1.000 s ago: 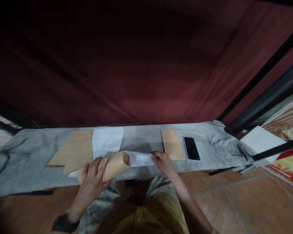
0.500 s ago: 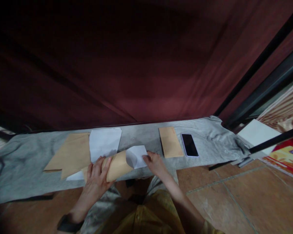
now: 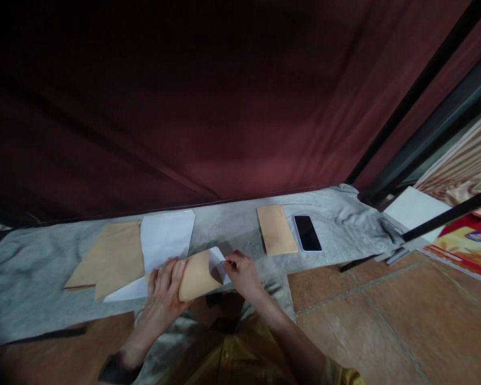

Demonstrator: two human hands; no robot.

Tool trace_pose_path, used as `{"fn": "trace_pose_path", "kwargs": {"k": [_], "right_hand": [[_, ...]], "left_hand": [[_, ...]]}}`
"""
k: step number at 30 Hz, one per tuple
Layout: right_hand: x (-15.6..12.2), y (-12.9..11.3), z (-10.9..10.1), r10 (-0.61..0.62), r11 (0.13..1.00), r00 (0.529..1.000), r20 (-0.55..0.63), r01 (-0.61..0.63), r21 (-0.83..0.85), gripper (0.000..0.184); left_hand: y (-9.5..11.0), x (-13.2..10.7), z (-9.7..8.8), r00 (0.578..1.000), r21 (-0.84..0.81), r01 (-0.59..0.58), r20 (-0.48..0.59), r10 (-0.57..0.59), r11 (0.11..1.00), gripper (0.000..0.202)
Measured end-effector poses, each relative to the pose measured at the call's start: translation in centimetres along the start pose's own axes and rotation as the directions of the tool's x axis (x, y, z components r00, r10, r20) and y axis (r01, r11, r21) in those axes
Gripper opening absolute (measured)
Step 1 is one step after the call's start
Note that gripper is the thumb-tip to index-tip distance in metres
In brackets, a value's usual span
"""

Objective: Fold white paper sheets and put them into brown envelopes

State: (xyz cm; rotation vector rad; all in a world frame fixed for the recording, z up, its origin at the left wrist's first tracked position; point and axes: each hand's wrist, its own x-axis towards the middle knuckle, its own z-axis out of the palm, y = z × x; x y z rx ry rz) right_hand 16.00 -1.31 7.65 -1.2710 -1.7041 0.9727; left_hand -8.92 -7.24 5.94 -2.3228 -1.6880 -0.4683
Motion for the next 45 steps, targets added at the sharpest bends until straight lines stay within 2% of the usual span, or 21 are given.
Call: {"fn": "trace_pose_path", "kwargs": {"k": [5,7,10,13,20,27,30,33,35,36,39,42,44,45], "right_hand": [[-0.1,0.8,1.4,-0.054,0.997,0.985,-0.167,0.044,-0.062,0.015],[0.0,0.9,1.7,-0.037,0.999,0.988,-0.15,0.032,-0.033,0.018],[0.1,0.8,2.0,0.008,0.999,0.999,-0.043,-0.006,0.042,0.023],[0.1,0.7,2.1,0.067,0.995,0.998,-0.003,-0.067,0.075,0.023],[-0.1,0.9,1.9,0.18,0.979,0.984,-0.005,-0.178,0.099,0.019],[-0.4,0.3,1.7,0.172,0.969,0.983,-0.059,-0.158,0.19,0.009],[-0.6,0.5,1.7,0.211,0.965,0.969,-0.129,-0.186,0.183,0.016],[-0.5,1.2,1.9,0.268,0.956,0.942,-0.2,-0.233,0.18,0.034],[-0.3,1.8,2.0,0.273,0.947,0.945,-0.178,-0.233,0.22,0.041],[-0.1,2.0,2.1,0.271,0.939,0.952,-0.145,-0.229,0.255,0.038],[0.4,2.5,2.3,0.299,0.883,0.952,-0.06,-0.252,0.395,0.015],[1.0,2.5,2.5,0.379,0.8,0.924,-0.061,-0.294,0.523,0.011],[1.3,2.4,2.5,0.423,0.761,0.904,-0.062,-0.317,0.566,0.01],[1.4,2.3,2.6,0.437,0.75,0.897,-0.062,-0.325,0.576,0.009]], "left_hand": [[0.0,-0.1,0.3,1.0,-0.02,-0.017,-0.011,0.017,1.0,0.091],[0.1,0.0,0.2,1.0,-0.029,-0.023,-0.005,0.023,0.999,0.09],[0.5,0.4,0.1,0.999,-0.041,-0.041,-0.006,0.04,0.998,0.088],[0.8,0.8,-0.1,0.999,-0.051,-0.053,-0.011,0.052,0.997,0.088],[0.3,0.9,0.0,0.998,-0.064,-0.066,-0.009,0.065,0.996,0.087],[0.6,1.4,-0.4,0.996,-0.049,-0.085,0.001,0.086,0.995,0.088],[0.6,1.5,-0.5,0.995,-0.04,-0.097,0.011,0.097,0.995,0.089],[0.6,1.8,-0.7,0.993,-0.04,-0.114,0.02,0.115,0.993,0.088],[0.5,2.2,-0.9,0.992,-0.045,-0.122,0.031,0.124,0.991,0.089],[0.4,2.5,-1.0,0.992,-0.049,-0.119,0.036,0.121,0.992,0.089],[0.2,3.0,-1.1,0.998,-0.09,-0.061,0.027,0.063,0.994,0.09],[0.8,2.8,-0.3,0.991,-0.241,0.1,-0.061,-0.118,0.965,0.09],[2.0,1.9,0.7,0.941,-0.449,0.254,-0.091,-0.327,0.857,0.093],[2.8,1.3,1.2,0.893,-0.567,0.342,-0.053,-0.447,0.75,0.093]]}}
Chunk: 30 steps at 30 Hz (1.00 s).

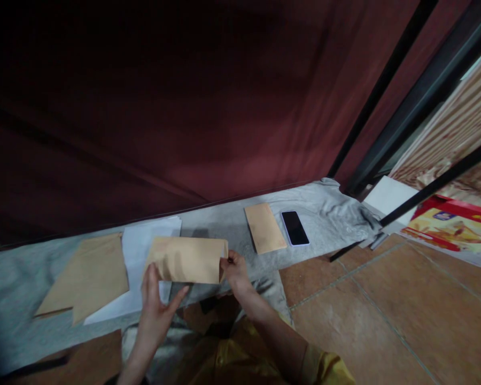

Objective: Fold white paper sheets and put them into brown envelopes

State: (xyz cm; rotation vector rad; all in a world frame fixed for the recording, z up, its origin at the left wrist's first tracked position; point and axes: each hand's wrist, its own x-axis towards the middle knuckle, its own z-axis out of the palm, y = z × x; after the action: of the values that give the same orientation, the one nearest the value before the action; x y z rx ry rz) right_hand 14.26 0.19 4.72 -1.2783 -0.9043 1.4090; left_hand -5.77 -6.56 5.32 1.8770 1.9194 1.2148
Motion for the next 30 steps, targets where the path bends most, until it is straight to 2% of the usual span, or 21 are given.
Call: {"fn": "trace_pose_path", "kwargs": {"k": [1,2,4,6,7,9,10,11,12,14,17,21,26,30], "right_hand": [[0.0,0.0,0.1,0.008,1.0,1.0,-0.008,-0.008,0.007,0.009],[0.0,0.0,0.1,0.01,1.0,1.0,-0.018,-0.01,0.009,0.008],[-0.2,0.1,0.3,0.009,1.0,0.999,-0.052,-0.009,0.008,0.009],[-0.4,0.3,0.5,0.01,1.0,0.996,-0.093,-0.01,-0.003,0.012],[-0.6,0.4,0.6,0.009,1.0,0.994,-0.11,-0.009,-0.004,0.013],[-0.9,0.6,1.0,0.003,1.0,0.992,-0.124,-0.002,0.005,0.016],[-1.1,0.7,1.2,0.001,1.0,0.992,-0.128,0.001,0.015,0.017],[-1.3,0.9,1.3,0.001,1.0,0.992,-0.13,0.003,0.027,0.019],[-1.4,1.0,1.5,0.005,0.999,0.992,-0.129,0.001,0.044,0.021],[-1.7,1.3,1.6,0.018,0.996,0.993,-0.114,-0.008,0.083,0.024],[-1.8,1.4,1.1,0.018,0.991,0.997,-0.08,-0.007,0.133,0.025],[-1.4,0.8,-0.4,0.027,0.981,0.998,-0.065,-0.014,0.193,0.025],[-0.6,0.2,-1.8,0.072,0.983,0.997,-0.033,-0.065,0.172,0.03],[0.0,0.3,-2.1,0.083,0.981,0.996,-0.025,-0.077,0.176,0.03]], "left_hand": [[0.2,-1.0,0.6,0.988,-0.131,0.151,-0.004,-0.153,0.98,0.089],[0.6,-2.0,1.2,0.955,-0.242,0.292,0.023,-0.295,0.925,0.085],[1.6,-3.5,2.0,0.86,-0.383,0.495,0.089,-0.503,0.78,0.081],[2.9,-4.2,2.6,0.754,-0.539,0.618,0.198,-0.627,0.573,0.074],[3.6,-4.3,2.8,0.696,-0.61,0.664,0.293,-0.656,0.432,0.069],[5.0,-3.9,3.4,0.581,-0.676,0.725,0.499,-0.643,0.132,0.053],[5.7,-3.5,3.8,0.543,-0.679,0.734,0.568,-0.619,0.02,0.045],[6.3,-3.1,4.2,0.522,-0.682,0.729,0.602,-0.604,-0.05,0.039],[6.8,-2.8,4.6,0.515,-0.694,0.715,0.605,-0.607,-0.084,0.036],[7.6,-2.1,5.2,0.519,-0.72,0.688,0.579,-0.629,-0.095,0.034],[7.7,-1.5,5.5,0.525,-0.703,0.709,0.577,-0.626,-0.053,0.036],[6.5,-0.6,4.7,0.574,-0.666,0.743,0.58,-0.578,0.071,0.046],[5.2,1.4,3.4,0.603,-0.596,0.777,0.612,-0.512,0.202,0.052],[4.6,3.4,3.4,0.664,-0.608,0.732,0.538,-0.52,0.306,0.069]]}}
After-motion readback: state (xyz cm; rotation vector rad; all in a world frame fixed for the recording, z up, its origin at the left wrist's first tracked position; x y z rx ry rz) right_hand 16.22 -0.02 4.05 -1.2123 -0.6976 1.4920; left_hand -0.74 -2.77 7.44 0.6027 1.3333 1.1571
